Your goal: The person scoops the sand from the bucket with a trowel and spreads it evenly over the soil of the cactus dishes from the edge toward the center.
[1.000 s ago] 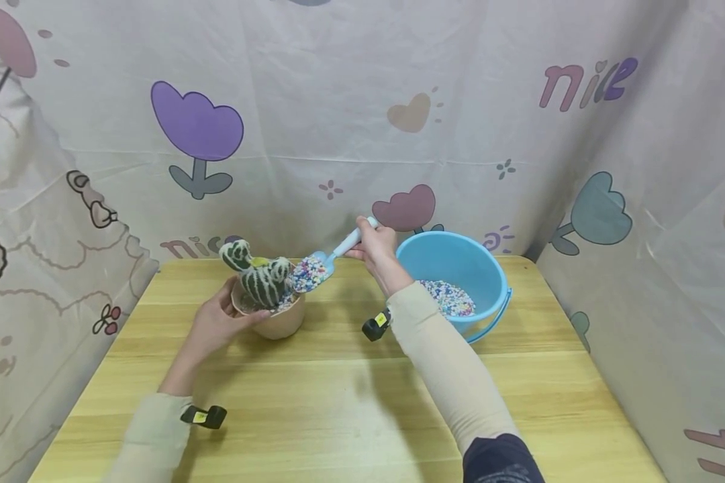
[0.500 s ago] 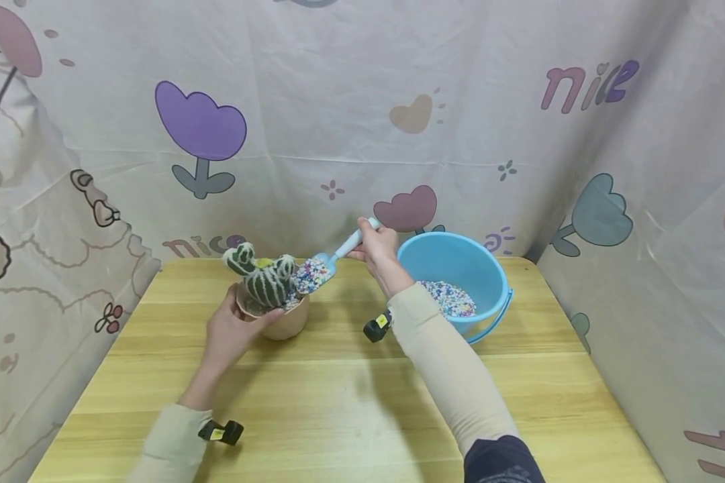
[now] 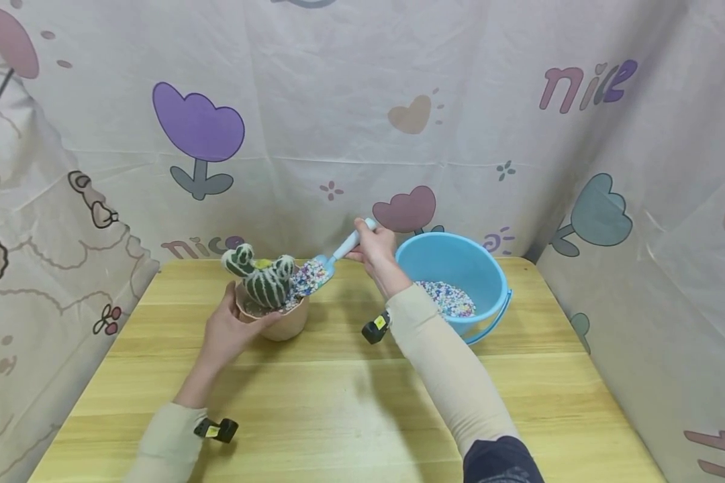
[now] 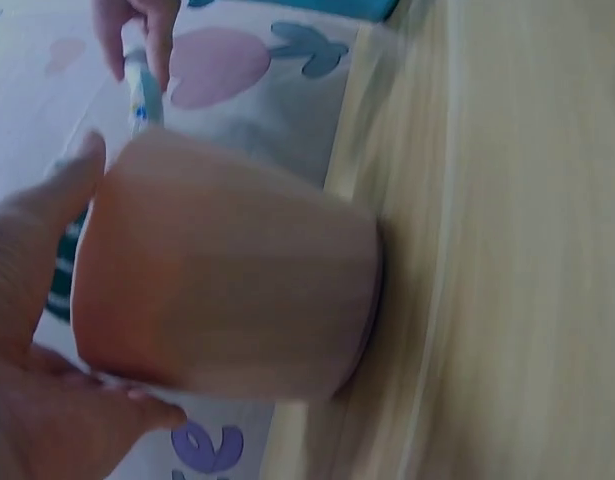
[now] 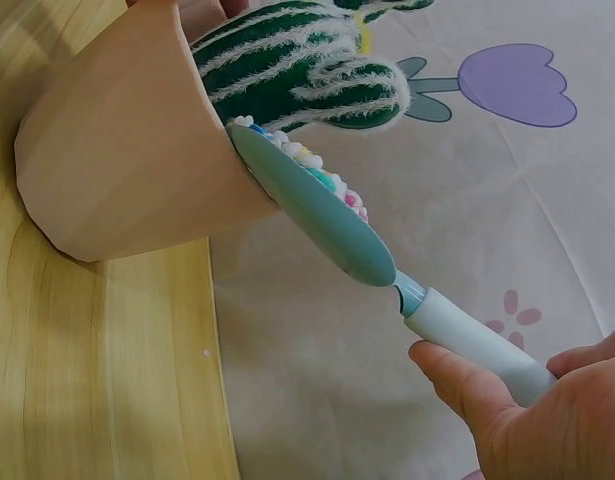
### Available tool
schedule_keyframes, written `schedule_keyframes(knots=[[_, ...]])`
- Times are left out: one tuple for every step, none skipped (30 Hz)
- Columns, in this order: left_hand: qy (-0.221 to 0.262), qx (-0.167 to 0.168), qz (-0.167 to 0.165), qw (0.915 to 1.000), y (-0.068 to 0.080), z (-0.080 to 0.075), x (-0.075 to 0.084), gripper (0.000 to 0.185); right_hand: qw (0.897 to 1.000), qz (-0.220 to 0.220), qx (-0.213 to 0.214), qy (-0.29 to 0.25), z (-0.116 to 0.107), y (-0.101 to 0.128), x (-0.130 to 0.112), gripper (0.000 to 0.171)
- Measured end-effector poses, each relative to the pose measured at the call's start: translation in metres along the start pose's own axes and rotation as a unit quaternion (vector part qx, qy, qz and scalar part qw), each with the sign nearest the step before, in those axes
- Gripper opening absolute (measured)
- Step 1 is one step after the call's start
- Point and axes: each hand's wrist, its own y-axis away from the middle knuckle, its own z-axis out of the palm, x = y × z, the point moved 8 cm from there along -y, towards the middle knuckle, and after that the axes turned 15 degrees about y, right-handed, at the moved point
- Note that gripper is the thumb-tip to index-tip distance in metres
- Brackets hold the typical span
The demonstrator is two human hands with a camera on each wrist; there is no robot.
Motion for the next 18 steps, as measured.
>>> schedule_keyframes(knots=[[-0.003, -0.012, 0.001, 0.9999, -0.0021, -0.0011, -0.0009, 0.118, 1.000, -0.001, 0.000, 0.001, 0.0001, 0.0002, -0.0001, 0.054], [-0.004, -0.024, 0.001, 0.9997, -0.0037, -0.0019, -0.0020, 0.120, 1.000, -0.001, 0.000, 0.002, 0.0000, 0.0002, 0.0000, 0.053], [-0.005, -0.033, 0.002, 0.9994, -0.0052, -0.0024, -0.0029, 0.120, 1.000, -0.001, 0.000, 0.003, 0.0002, 0.0003, 0.0001, 0.053], [-0.005, -0.041, 0.002, 0.9991, -0.0066, -0.0028, -0.0032, 0.119, 1.000, -0.001, 0.000, 0.004, 0.0000, 0.0004, 0.0003, 0.053], [-0.005, -0.046, 0.004, 0.9989, -0.0076, -0.0031, -0.0031, 0.117, 1.000, 0.000, 0.000, 0.004, -0.0002, 0.0005, 0.0004, 0.053], [-0.007, -0.049, 0.004, 0.9988, -0.0081, -0.0033, -0.0030, 0.116, 1.000, 0.000, 0.000, 0.004, -0.0003, 0.0006, 0.0005, 0.053], [-0.007, -0.049, 0.004, 0.9988, -0.0082, -0.0032, -0.0027, 0.114, 1.000, 0.000, -0.001, 0.004, -0.0005, 0.0007, 0.0007, 0.054], [-0.007, -0.046, 0.004, 0.9989, -0.0080, -0.0029, -0.0022, 0.112, 1.000, 0.001, -0.001, 0.003, -0.0005, 0.0006, 0.0008, 0.054], [-0.005, -0.042, 0.005, 0.9991, -0.0079, -0.0026, -0.0014, 0.110, 1.000, 0.000, -0.002, 0.003, -0.0007, 0.0007, 0.0008, 0.054], [-0.005, -0.036, 0.006, 0.9993, -0.0077, -0.0024, -0.0006, 0.108, 1.000, 0.001, -0.003, 0.003, -0.0008, 0.0007, 0.0008, 0.055], [-0.004, -0.029, 0.007, 0.9995, -0.0071, -0.0021, 0.0003, 0.107, 1.000, 0.000, -0.002, 0.003, -0.0009, 0.0008, 0.0007, 0.054], [-0.001, -0.022, 0.008, 0.9997, -0.0067, -0.0017, 0.0009, 0.106, 1.000, 0.000, -0.003, 0.002, -0.0009, 0.0007, 0.0006, 0.054], [0.000, -0.014, 0.010, 0.9999, -0.0060, -0.0012, 0.0017, 0.104, 1.000, 0.000, -0.003, 0.003, -0.0009, 0.0007, 0.0006, 0.054], [0.001, -0.005, 0.011, 0.9999, -0.0054, -0.0006, 0.0023, 0.103, 1.000, 0.000, -0.004, 0.004, -0.0009, 0.0007, 0.0006, 0.054], [0.001, 0.003, 0.013, 0.9999, -0.0047, 0.0001, 0.0030, 0.102, 1.000, -0.001, -0.005, 0.004, -0.0009, 0.0009, 0.0005, 0.054], [0.004, 0.011, 0.014, 0.9998, -0.0039, 0.0008, 0.0037, 0.102, 1.000, -0.001, -0.007, 0.005, -0.0005, 0.0012, 0.0002, 0.054], [0.005, 0.018, 0.015, 0.9997, -0.0026, 0.0015, 0.0045, 0.103, 1.000, -0.002, -0.008, 0.006, -0.0003, 0.0015, 0.0001, 0.055], [0.006, 0.025, 0.015, 0.9996, -0.0017, 0.0025, 0.0049, 0.104, 1.000, -0.002, -0.010, 0.007, -0.0001, 0.0018, -0.0001, 0.055]])
